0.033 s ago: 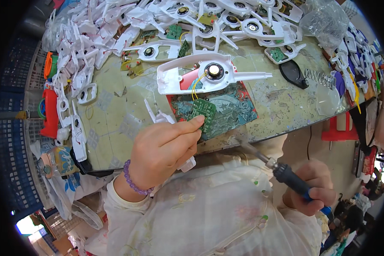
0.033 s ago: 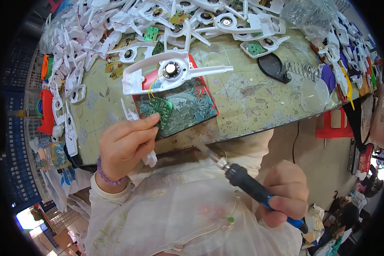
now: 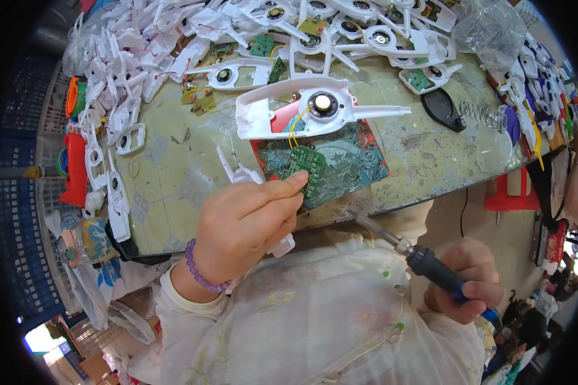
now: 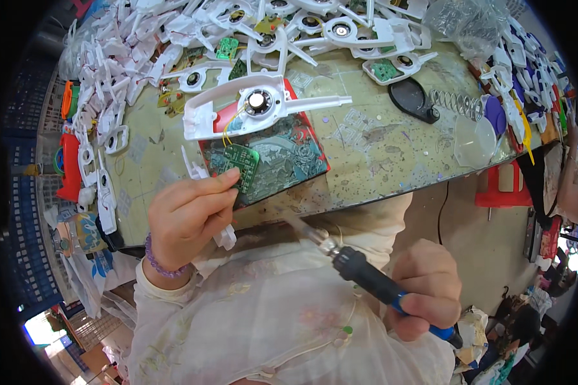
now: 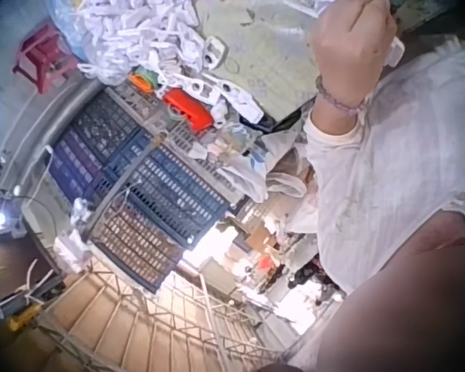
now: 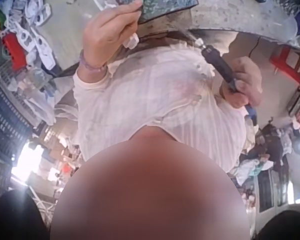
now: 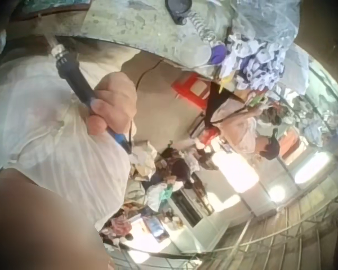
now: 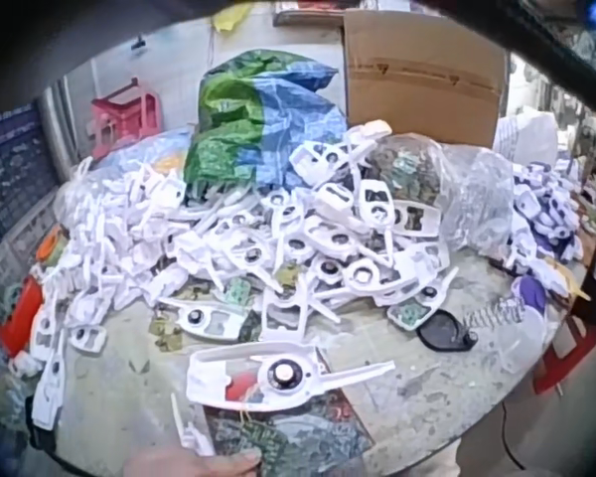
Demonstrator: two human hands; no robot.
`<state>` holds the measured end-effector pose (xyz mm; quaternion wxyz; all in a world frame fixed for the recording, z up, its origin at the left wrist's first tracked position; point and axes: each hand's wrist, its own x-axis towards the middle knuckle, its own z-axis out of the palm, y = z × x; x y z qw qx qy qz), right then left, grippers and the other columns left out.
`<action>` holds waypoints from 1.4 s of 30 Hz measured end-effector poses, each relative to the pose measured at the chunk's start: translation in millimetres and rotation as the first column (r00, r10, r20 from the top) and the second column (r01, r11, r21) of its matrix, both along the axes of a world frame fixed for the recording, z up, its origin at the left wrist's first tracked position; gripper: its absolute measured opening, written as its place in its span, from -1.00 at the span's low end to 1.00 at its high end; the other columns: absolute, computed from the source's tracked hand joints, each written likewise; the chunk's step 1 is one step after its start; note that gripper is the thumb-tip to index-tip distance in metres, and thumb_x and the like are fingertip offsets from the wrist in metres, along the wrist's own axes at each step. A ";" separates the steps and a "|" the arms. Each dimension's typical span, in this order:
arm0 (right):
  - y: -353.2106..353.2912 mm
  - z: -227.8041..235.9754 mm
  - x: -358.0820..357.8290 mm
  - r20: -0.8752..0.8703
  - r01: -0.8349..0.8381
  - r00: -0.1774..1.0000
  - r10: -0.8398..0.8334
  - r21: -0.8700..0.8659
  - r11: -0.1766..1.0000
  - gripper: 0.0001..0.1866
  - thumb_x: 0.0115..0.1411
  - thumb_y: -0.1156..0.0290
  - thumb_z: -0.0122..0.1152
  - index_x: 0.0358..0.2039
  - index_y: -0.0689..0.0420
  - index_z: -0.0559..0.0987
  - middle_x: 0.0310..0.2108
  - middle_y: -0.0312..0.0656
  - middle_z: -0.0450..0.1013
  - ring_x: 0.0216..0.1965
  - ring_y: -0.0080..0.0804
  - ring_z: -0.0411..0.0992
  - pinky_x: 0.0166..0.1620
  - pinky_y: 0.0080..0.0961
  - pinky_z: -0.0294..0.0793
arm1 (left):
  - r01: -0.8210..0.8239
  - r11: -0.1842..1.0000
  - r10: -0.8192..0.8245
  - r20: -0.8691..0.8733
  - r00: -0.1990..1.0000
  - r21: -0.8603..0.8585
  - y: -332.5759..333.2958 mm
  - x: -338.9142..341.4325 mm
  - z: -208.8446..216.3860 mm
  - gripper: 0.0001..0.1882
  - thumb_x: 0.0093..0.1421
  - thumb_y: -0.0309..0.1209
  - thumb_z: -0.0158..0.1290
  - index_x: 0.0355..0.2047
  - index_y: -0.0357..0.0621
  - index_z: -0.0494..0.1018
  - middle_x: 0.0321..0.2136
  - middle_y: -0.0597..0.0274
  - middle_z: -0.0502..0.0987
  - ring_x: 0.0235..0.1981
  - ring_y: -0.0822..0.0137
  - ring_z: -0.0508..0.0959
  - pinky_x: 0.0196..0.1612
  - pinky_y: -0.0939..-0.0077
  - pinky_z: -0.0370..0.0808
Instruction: Soldering wires to small circuit boards and assembling them into plastic toy housings.
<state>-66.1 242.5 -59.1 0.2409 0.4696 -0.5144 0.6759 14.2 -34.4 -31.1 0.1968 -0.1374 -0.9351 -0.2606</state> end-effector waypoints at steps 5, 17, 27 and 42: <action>-20.0 0.7 -2.2 -0.061 -0.099 0.993 0.102 0.058 0.993 -0.69 0.29 0.20 -0.08 -0.44 0.18 0.31 -0.75 -0.31 0.20 -0.85 -0.57 0.08 -0.80 -0.57 0.01 | 0.011 1.000 -0.011 -0.014 1.000 -0.009 0.5 -1.2 -0.4 -0.77 -0.15 -0.57 0.21 -0.41 -0.23 0.50 -0.20 0.20 0.58 -0.45 0.30 0.56 -0.44 0.49 0.49; -28.3 -6.3 -4.1 -0.109 -0.072 0.990 0.084 0.110 0.991 -0.68 0.30 0.16 -0.10 -0.42 0.18 0.32 -0.72 -0.28 0.23 -0.83 -0.53 0.12 -0.78 -0.54 0.00 | 0.006 1.000 -0.006 -0.023 1.000 -0.014 1.0 -1.0 -1.3 -0.76 -0.17 -0.57 0.22 -0.41 -0.22 0.49 -0.20 0.21 0.58 -0.49 0.32 0.54 -0.48 0.49 0.47; -29.5 -9.1 -4.2 -0.103 -0.074 0.991 0.084 0.098 0.992 -0.68 0.30 0.18 -0.10 -0.42 0.19 0.32 -0.71 -0.26 0.24 -0.84 -0.53 0.11 -0.79 -0.54 -0.02 | 0.006 1.000 -0.006 -0.021 1.000 -0.017 0.7 -0.9 -1.0 -0.74 -0.17 -0.57 0.22 -0.39 -0.22 0.48 -0.21 0.22 0.58 -0.50 0.33 0.53 -0.49 0.49 0.46; -30.5 -2.5 -1.4 -0.089 -0.033 0.995 0.046 0.142 0.989 -0.70 0.30 0.20 -0.12 -0.43 0.19 0.31 -0.74 -0.29 0.21 -0.84 -0.55 0.11 -0.79 -0.57 0.05 | -0.061 0.998 0.061 -0.059 0.996 -0.003 5.9 -2.4 -1.7 -0.82 -0.18 -0.60 0.24 -0.50 -0.16 0.53 -0.30 0.24 0.62 -0.58 0.35 0.53 -0.52 0.54 0.44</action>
